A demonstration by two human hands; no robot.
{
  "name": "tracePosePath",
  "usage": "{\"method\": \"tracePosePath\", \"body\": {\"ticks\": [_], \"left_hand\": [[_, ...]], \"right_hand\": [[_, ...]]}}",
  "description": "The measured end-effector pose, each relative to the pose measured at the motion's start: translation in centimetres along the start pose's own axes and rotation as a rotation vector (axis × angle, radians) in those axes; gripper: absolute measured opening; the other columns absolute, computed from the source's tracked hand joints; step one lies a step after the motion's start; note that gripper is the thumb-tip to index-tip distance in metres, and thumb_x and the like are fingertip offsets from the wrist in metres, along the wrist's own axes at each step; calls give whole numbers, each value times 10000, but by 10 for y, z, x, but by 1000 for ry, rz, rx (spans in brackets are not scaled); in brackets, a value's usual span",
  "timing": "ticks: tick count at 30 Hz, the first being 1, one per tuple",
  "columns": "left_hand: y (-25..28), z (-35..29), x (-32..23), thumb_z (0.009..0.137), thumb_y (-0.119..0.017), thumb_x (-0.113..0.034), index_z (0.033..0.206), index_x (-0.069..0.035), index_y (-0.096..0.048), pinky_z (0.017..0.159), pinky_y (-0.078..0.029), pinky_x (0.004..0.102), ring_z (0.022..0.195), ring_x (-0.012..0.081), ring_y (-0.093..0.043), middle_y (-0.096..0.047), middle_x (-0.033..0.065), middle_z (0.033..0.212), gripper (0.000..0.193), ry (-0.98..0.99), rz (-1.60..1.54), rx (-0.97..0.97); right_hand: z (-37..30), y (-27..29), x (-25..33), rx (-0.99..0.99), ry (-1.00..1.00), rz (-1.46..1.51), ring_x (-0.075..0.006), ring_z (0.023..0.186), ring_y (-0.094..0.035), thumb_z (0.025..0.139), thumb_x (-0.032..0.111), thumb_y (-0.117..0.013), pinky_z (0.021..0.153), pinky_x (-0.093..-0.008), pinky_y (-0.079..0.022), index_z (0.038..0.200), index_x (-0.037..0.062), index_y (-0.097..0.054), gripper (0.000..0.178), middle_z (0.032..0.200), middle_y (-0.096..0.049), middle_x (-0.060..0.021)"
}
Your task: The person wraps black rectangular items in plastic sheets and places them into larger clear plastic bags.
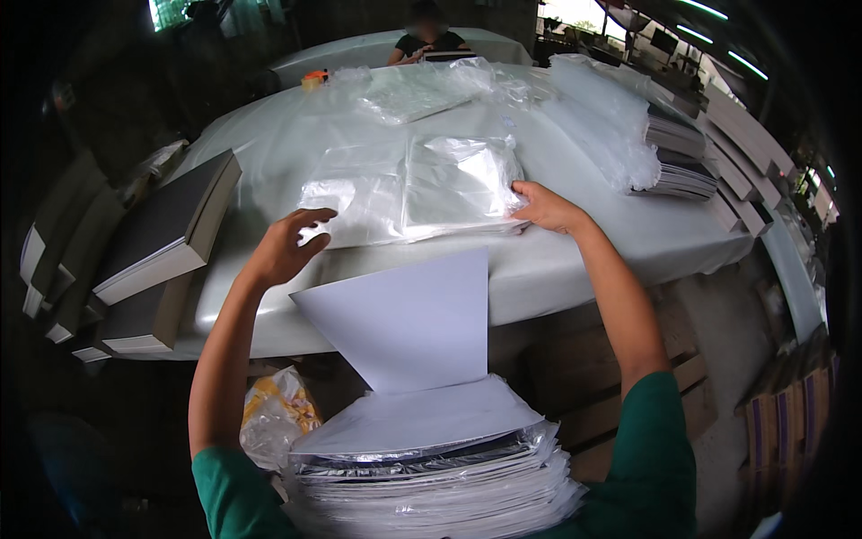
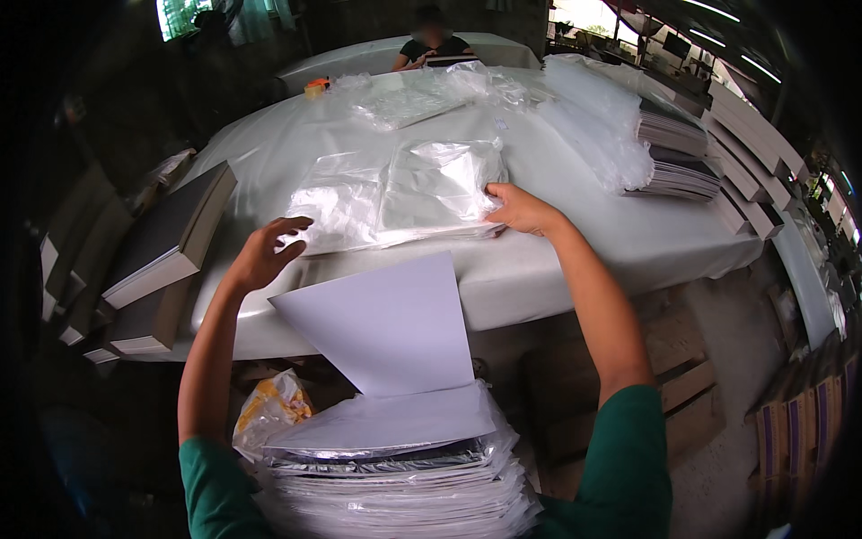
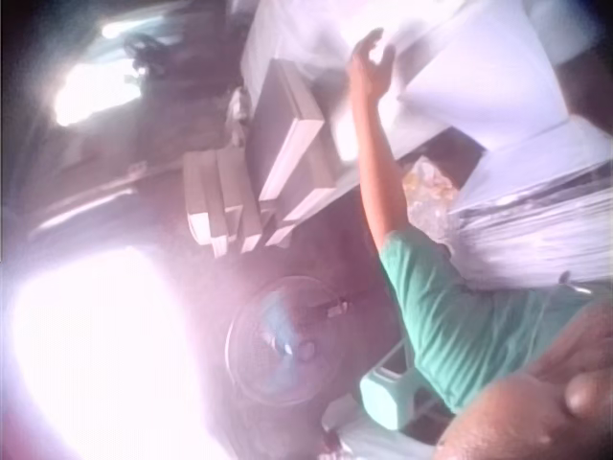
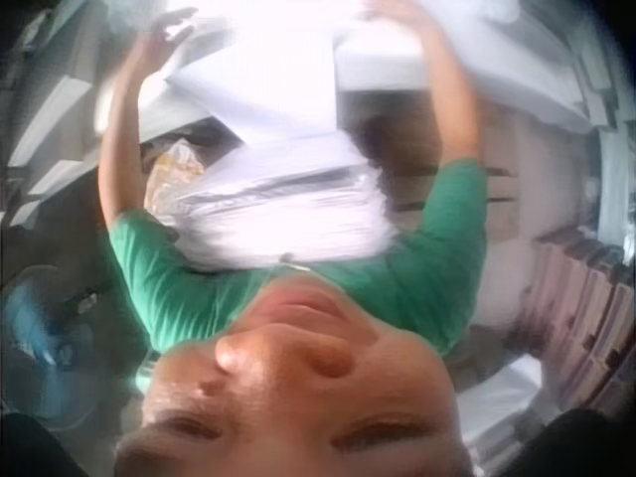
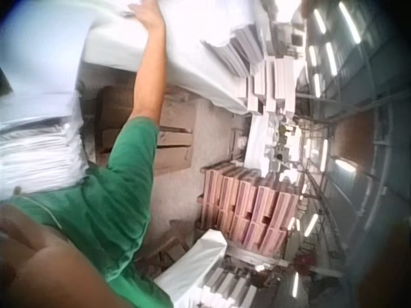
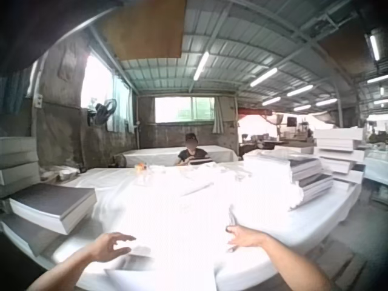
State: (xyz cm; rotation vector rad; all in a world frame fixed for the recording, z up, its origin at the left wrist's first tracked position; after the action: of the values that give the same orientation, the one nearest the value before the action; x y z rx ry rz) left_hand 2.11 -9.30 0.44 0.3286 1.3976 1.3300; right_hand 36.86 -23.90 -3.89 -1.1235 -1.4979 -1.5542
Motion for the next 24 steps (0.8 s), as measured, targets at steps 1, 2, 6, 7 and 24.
{"method": "tracePosePath", "body": {"ticks": [1,2,6,7,24], "left_hand": [[-8,11,17,815,-567,-192,1143,-62,-516,897,-380,334,1042,238,-495,-526,130,1126,356,-64,63,34],[-14,16,25,816,-575,-225,1166,-71,-503,923,-367,345,1085,257,-476,-506,139,1171,389,-124,143,72],[-19,22,47,806,-511,-467,1190,-114,-497,981,-313,360,1174,302,-396,-416,140,1278,522,62,300,227],[-16,21,46,800,-509,-484,1188,-116,-499,978,-316,359,1171,303,-399,-421,138,1275,535,120,298,255],[8,68,-38,827,-543,-392,1244,-21,-390,899,-365,335,1045,282,-491,-465,220,1187,579,86,-585,-460]], "right_hand": [[2,-1,2,11,-6,-22,-120,890,-524,740,1,-582,807,-244,-419,1138,-35,-452,420,1014,-553,-64],[3,-1,1,-39,2,-50,-139,873,-537,742,14,-585,779,-257,-432,1111,-33,-468,390,986,-562,-80],[-4,3,15,-431,49,-594,-236,846,-572,732,81,-611,696,-320,-464,1001,-19,-532,298,934,-578,-152],[-7,3,18,-564,77,-825,-266,849,-576,725,102,-621,683,-339,-467,972,-14,-548,283,934,-577,-173],[102,-77,139,62,386,80,-114,877,-543,802,255,-557,773,-232,-427,939,20,-602,276,906,-597,-37]]}}
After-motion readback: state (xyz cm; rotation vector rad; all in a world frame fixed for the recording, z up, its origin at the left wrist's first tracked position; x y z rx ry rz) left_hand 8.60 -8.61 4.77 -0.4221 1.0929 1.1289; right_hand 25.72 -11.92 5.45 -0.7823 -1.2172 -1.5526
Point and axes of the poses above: each hand's wrist, its own z-axis towards the middle knuckle, its own y-axis out of the back of the hand, x = y × z, the point moved 3 cm from there along z, towards the middle knuckle
